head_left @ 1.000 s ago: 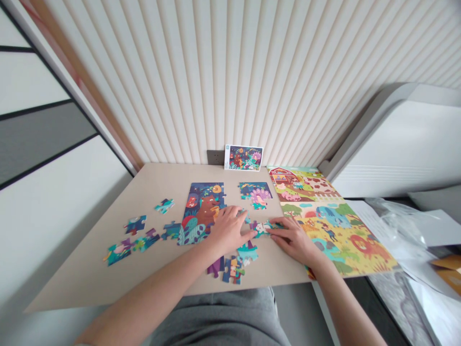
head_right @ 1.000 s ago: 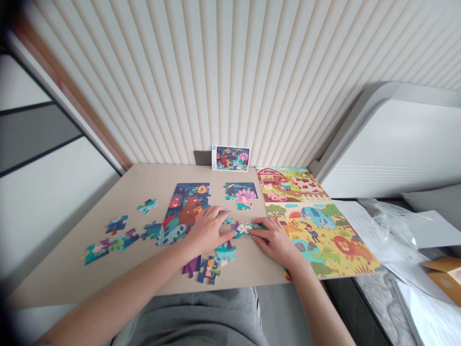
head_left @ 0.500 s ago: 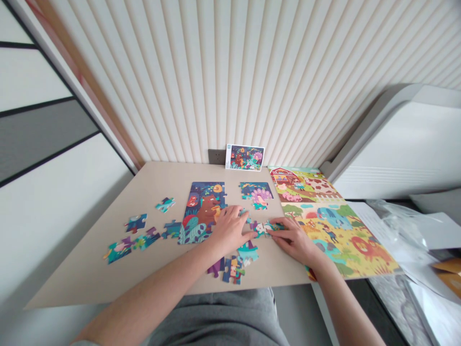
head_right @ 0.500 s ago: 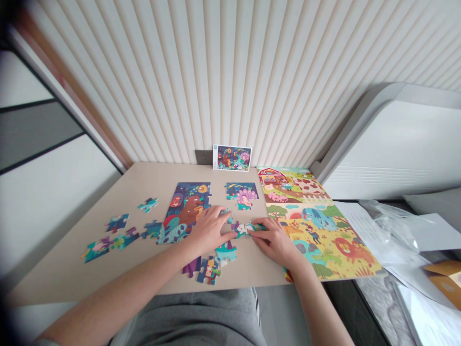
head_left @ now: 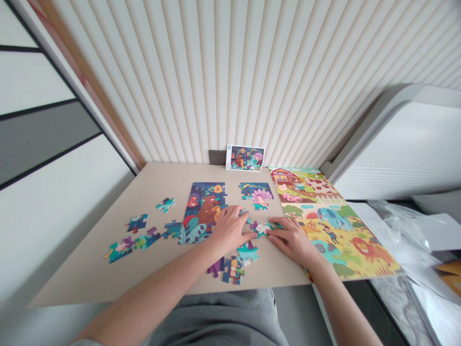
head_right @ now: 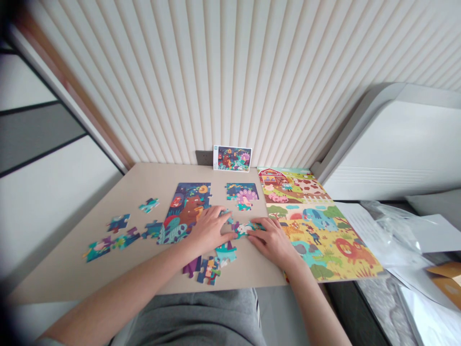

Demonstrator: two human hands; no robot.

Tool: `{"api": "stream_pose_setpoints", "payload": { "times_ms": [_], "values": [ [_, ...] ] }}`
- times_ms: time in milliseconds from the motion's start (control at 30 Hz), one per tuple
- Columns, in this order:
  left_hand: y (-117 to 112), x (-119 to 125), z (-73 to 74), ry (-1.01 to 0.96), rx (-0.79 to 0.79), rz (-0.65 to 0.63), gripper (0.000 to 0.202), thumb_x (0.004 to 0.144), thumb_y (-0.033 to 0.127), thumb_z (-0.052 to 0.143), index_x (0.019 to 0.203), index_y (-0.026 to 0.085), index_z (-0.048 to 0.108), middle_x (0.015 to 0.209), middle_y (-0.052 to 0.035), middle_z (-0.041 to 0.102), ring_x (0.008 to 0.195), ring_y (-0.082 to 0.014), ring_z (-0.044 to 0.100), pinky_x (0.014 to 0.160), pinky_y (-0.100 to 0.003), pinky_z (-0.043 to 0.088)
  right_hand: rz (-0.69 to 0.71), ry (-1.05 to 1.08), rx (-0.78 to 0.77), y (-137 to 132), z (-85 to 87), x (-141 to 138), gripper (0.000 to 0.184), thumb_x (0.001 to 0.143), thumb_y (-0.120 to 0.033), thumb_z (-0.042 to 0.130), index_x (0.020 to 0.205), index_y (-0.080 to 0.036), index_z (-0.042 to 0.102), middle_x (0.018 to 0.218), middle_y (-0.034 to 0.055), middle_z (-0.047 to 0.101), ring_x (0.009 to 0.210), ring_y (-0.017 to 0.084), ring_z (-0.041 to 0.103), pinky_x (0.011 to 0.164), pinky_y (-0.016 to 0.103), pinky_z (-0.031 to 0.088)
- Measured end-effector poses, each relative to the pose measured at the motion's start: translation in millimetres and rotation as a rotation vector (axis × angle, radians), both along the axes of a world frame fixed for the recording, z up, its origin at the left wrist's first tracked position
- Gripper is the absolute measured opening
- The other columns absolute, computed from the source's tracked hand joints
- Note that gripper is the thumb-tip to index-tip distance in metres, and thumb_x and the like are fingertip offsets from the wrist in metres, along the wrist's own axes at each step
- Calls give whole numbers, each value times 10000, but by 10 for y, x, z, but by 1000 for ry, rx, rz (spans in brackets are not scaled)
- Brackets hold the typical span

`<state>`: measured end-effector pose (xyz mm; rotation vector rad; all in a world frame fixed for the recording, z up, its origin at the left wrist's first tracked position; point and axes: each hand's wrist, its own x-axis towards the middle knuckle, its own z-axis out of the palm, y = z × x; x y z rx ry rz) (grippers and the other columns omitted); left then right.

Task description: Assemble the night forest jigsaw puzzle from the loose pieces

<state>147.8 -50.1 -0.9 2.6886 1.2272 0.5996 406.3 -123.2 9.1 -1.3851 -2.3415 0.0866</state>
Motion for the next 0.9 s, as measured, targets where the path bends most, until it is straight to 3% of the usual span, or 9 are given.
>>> {"api": "stream_pose_setpoints", "payload": {
  "times_ms": [167,300,433,500,567,700,800,900],
  "values": [
    [-17,8,10,3,16,-11,601,870,626,706,1309,220,646,1277,-134,598,1204,-334,559,1034,-482,438,-28,-5,17,22,-13,-51,287,1017,-302,602,1287,-294,697,1251,85,701,1154,269,650,1070,490,450],
    [-6,-120,210,-21,82,-17,484,972,512,618,1356,218,611,1326,-140,600,1263,-321,546,1072,-499,435,-24,-15,30,34,-41,-31,262,1017,-313,599,1255,-308,710,1233,72,709,1150,267,657,1068,493,458],
    [-39,-633,482,-88,154,44,343,1038,366,509,1331,233,627,1334,-120,615,1270,-286,563,1101,-484,443,-8,-18,47,35,-74,1,290,1010,-331,608,1285,-300,696,1268,86,696,1169,278,653,1030,485,498],
    [-109,-1034,514,-122,164,91,325,1053,331,463,1317,249,634,1340,-95,619,1245,-260,587,1101,-463,458,-11,-23,60,32,-89,18,298,1008,-343,607,1288,-298,695,1297,96,682,1191,290,643,1037,501,496],
    [-204,-1467,435,-150,195,167,304,1051,325,460,1273,251,654,1315,-85,634,1241,-258,593,1110,-464,457,-20,-34,72,31,-109,37,285,1010,-352,599,1270,-301,706,1321,98,671,1213,299,632,1061,524,479],
    [-374,-2176,58,-120,231,331,258,1035,326,490,1190,238,677,1243,-87,666,1169,-267,626,1069,-469,481,-15,-60,86,51,-166,77,276,1008,-361,592,1246,-330,726,1334,82,674,1206,302,643,1060,535,482],
    [-444,-2420,-199,-90,249,393,267,1025,321,501,1214,239,672,1245,-84,671,1159,-270,634,1064,-469,486,-14,-71,88,67,-203,100,290,1004,-376,594,1263,-344,721,1332,76,678,1195,301,653,1049,533,493],
    [-486,-2450,-310,-86,257,408,290,1021,306,501,1259,244,656,1275,-86,662,1189,-270,624,1081,-466,476,-27,-79,74,74,-227,119,295,1009,-396,587,1274,-355,712,1336,71,674,1199,298,651,1049,529,496]
  ]
}}
